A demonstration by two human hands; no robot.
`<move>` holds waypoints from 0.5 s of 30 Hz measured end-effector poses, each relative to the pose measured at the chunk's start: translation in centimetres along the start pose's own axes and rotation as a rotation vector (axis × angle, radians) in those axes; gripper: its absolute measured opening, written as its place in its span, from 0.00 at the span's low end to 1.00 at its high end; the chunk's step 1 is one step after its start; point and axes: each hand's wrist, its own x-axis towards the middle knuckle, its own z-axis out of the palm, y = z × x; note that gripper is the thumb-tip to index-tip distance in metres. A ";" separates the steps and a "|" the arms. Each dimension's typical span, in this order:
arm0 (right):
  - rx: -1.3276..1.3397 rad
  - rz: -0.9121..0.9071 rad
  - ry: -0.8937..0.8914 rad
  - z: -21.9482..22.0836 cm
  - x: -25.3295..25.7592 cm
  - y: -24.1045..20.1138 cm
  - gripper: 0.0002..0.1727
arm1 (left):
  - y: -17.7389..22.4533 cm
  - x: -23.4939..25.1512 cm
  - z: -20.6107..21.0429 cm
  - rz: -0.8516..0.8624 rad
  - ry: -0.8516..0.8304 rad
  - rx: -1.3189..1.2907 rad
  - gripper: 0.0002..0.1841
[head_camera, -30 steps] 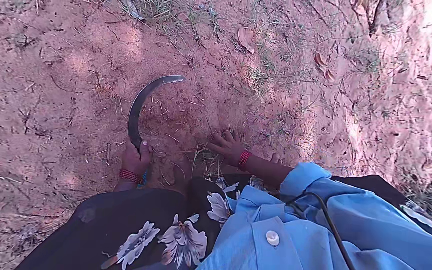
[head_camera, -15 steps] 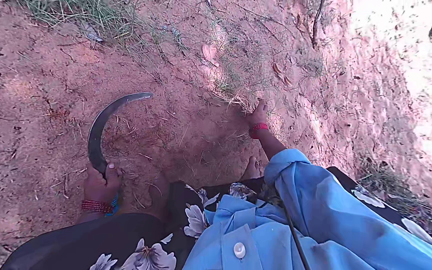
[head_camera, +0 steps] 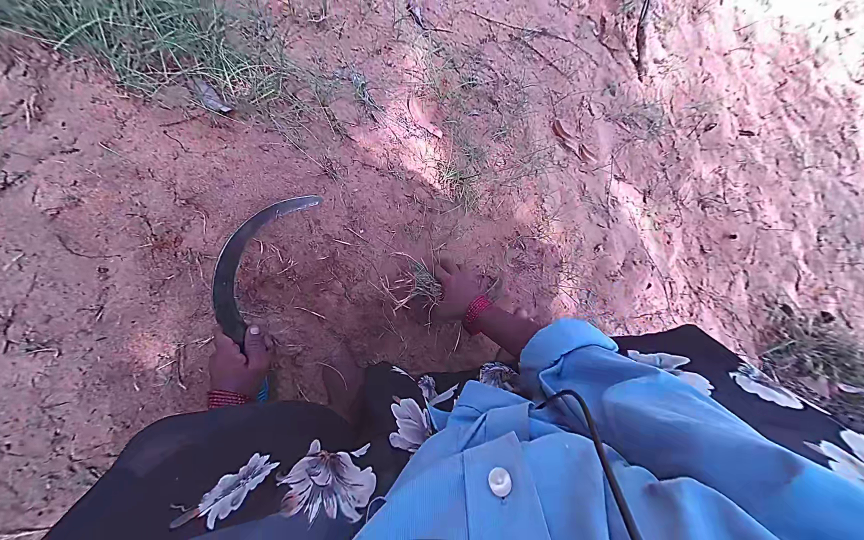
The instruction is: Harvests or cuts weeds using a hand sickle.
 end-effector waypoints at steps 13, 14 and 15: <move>-0.260 -0.227 0.112 -7.3 -2.4 5.0 0.30 | -1.0 -0.2 1.8 0.030 0.217 0.007 0.27; -0.311 -0.261 0.135 -9.0 -3.6 5.6 0.28 | 0.2 -0.2 2.2 -0.034 0.308 0.003 0.25; -0.368 -0.292 0.150 -10.8 -4.9 6.3 0.25 | 4.6 -0.2 1.5 -0.222 0.279 -0.005 0.22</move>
